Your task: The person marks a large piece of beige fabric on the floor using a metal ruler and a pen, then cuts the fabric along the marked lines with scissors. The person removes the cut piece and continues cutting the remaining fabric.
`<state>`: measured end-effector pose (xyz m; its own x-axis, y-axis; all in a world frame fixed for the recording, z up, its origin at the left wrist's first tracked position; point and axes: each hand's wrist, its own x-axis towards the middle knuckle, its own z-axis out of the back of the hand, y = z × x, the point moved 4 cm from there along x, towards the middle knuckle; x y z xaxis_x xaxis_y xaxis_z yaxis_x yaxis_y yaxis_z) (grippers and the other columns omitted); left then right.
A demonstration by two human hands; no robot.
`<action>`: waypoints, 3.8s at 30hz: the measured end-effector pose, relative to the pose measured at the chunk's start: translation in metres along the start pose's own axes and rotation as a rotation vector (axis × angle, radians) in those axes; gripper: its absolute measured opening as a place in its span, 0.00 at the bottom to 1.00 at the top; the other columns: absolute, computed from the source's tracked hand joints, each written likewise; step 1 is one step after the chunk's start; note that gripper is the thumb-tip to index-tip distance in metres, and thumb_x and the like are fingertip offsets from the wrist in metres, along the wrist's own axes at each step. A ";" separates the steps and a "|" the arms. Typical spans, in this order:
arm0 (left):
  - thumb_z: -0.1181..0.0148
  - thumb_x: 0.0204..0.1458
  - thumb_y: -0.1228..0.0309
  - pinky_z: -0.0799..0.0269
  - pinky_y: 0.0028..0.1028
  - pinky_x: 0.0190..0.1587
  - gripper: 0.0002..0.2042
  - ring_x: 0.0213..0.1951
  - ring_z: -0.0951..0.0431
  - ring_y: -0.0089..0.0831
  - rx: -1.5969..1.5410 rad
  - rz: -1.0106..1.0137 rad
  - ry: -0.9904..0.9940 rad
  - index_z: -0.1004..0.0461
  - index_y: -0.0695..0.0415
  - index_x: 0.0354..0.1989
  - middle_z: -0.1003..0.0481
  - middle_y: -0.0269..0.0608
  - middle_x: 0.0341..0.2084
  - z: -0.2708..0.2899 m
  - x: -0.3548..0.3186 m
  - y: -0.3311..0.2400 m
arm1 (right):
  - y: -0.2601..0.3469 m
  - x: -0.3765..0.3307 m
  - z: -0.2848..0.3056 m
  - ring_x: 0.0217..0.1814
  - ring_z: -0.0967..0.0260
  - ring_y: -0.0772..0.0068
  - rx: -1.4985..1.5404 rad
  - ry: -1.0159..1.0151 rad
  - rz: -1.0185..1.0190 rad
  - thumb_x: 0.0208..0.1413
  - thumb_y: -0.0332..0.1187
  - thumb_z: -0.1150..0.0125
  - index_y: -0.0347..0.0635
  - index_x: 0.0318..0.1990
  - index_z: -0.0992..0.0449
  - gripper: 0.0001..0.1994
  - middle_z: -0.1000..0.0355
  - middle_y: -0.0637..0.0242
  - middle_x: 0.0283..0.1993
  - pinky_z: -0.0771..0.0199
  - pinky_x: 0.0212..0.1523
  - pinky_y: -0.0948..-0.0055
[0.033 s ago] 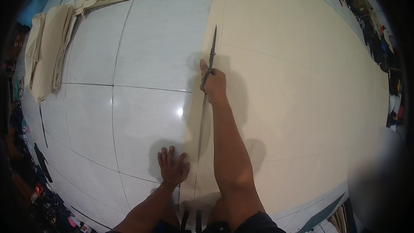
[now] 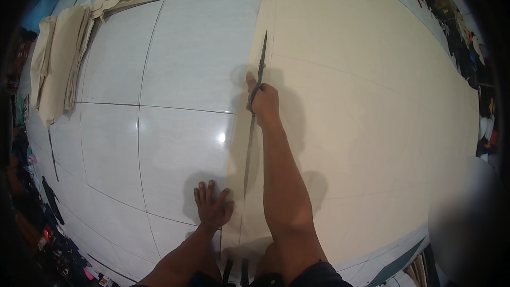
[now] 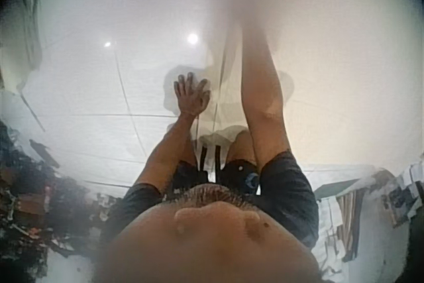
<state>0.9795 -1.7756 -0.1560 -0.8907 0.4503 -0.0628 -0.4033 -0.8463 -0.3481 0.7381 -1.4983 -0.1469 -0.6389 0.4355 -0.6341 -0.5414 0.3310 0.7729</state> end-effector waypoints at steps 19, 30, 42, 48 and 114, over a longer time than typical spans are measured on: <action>0.44 0.57 0.69 0.39 0.49 0.53 0.17 0.46 0.30 0.54 -0.328 0.027 -0.300 0.27 0.62 0.54 0.27 0.56 0.45 0.044 0.203 -0.002 | 0.017 0.043 0.005 0.15 0.41 0.79 -0.018 -0.037 0.042 0.55 0.58 0.33 0.40 0.25 0.31 0.27 0.39 0.72 0.19 0.39 0.17 0.76; 0.49 0.60 0.62 0.58 0.53 0.72 0.24 0.71 0.49 0.60 0.032 -0.189 -0.169 0.34 0.35 0.67 0.43 0.56 0.68 0.017 0.398 -0.022 | 0.018 0.040 -0.004 0.16 0.38 0.77 -0.071 -0.025 0.022 0.59 0.55 0.35 0.40 0.25 0.30 0.26 0.37 0.70 0.19 0.40 0.17 0.74; 0.45 0.55 0.62 0.53 0.58 0.69 0.22 0.68 0.44 0.63 -0.098 -0.154 -0.172 0.26 0.45 0.60 0.40 0.58 0.66 0.028 0.406 -0.022 | 0.063 0.065 -0.010 0.21 0.32 0.73 -0.054 -0.025 -0.095 0.60 0.57 0.39 0.37 0.25 0.27 0.28 0.31 0.66 0.21 0.33 0.24 0.71; 0.44 0.54 0.61 0.53 0.59 0.69 0.21 0.68 0.43 0.64 -0.090 -0.131 -0.139 0.24 0.47 0.57 0.39 0.59 0.65 0.027 0.410 -0.025 | 0.055 0.074 -0.004 0.18 0.36 0.77 -0.078 -0.029 -0.068 0.60 0.55 0.38 0.39 0.25 0.28 0.26 0.34 0.69 0.18 0.38 0.20 0.74; 0.40 0.49 0.57 0.53 0.59 0.69 0.22 0.69 0.45 0.62 -0.072 -0.088 -0.048 0.24 0.48 0.54 0.40 0.56 0.66 0.026 0.411 -0.023 | 0.189 0.245 -0.026 0.17 0.39 0.72 -0.129 -0.016 0.033 0.56 0.65 0.40 0.42 0.21 0.31 0.32 0.38 0.68 0.18 0.40 0.19 0.69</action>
<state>0.6168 -1.5783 -0.1493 -0.8622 0.5064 0.0150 -0.4659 -0.7807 -0.4165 0.4653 -1.3508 -0.1571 -0.6491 0.4579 -0.6074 -0.5868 0.2068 0.7829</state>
